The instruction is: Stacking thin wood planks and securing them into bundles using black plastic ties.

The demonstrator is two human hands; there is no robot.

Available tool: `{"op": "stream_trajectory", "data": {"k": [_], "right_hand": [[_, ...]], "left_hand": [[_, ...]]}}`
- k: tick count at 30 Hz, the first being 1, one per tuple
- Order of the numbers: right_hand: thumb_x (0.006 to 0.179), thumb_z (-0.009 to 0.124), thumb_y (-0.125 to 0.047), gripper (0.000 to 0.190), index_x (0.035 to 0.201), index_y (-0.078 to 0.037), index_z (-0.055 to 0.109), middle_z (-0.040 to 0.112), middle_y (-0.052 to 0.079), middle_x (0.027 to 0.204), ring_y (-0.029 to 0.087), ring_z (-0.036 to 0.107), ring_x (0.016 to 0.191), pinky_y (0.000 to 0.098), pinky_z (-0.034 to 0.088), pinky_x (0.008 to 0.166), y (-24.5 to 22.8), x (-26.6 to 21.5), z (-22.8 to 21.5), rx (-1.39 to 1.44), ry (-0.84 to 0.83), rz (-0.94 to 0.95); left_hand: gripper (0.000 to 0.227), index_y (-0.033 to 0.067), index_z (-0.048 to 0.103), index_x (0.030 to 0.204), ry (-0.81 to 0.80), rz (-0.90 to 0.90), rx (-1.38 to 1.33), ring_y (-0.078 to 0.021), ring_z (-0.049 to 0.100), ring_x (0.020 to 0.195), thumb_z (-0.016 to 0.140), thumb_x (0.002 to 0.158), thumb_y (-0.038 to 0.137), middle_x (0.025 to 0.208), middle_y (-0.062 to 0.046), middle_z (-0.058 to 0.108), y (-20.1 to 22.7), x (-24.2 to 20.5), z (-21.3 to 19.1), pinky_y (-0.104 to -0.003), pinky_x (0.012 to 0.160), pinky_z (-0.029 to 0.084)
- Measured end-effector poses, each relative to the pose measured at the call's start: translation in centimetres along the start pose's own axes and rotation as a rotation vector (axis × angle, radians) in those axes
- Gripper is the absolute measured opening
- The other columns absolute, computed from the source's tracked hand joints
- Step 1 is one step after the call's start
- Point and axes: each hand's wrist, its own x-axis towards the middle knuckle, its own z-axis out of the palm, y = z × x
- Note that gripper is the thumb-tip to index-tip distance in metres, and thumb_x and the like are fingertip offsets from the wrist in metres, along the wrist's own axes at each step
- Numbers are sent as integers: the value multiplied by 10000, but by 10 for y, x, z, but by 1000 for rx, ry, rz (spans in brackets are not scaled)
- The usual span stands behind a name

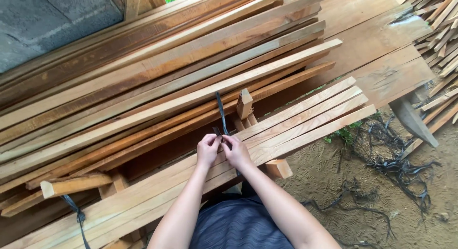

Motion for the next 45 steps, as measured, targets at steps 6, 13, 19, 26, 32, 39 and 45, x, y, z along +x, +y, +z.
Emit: {"op": "stream_trajectory", "data": {"k": [6,13,19,26,32,39,45], "right_hand": [[954,618,-274,220,1097,-155,735,687,48,959,280,713,929,390,603,779,-9,0,16,-320,32,-29],[995,541,-251,198,988,-144,707,666,94,893,341,717,862,457,602,697,-27,4,9,-408,62,-47],[1033,498,-248,203,1004,-153,675,659,78,949,327,711,929,451,601,697,-34,5,4,-429,23,-76],[972,614,-205,149,981,-106,726,702,110,1026,343,695,1006,444,586,783,-55,12,-14,-283,-107,-89],[932,646,-150,147,969,-184,784,738,14,1020,269,716,962,374,583,766,-23,4,-12,-96,-130,-92],[1032,565,-172,212,904,-141,732,682,51,601,286,733,663,406,576,618,-42,0,-15,44,-44,-89],[1061,506,-179,242,991,-175,738,725,44,589,134,671,498,248,535,487,-7,10,3,239,-23,85]], "left_hand": [[60,229,846,889,-70,-12,81,-115,718,895,798,897,264,910,48,768,-4,-2,-5,-290,839,548],[395,131,810,1029,-170,-163,27,-239,622,1169,523,1048,403,1125,-85,744,17,23,-18,-389,1032,470],[449,201,830,1045,-493,-464,238,-293,653,1217,624,926,582,1090,-80,784,18,45,-2,-389,1011,485],[298,215,819,840,-337,-361,49,-130,633,732,653,973,423,690,-36,721,-19,53,14,-274,672,475],[324,222,839,854,-156,-353,50,-145,604,715,596,1020,356,686,-57,701,-19,48,14,-278,685,481],[291,73,755,905,-175,-443,-240,-135,723,769,602,1041,280,819,-69,747,-20,47,10,-264,724,594],[310,176,811,851,-433,-261,185,-188,728,932,630,981,391,852,-52,790,-17,38,-5,-360,834,531]]}}
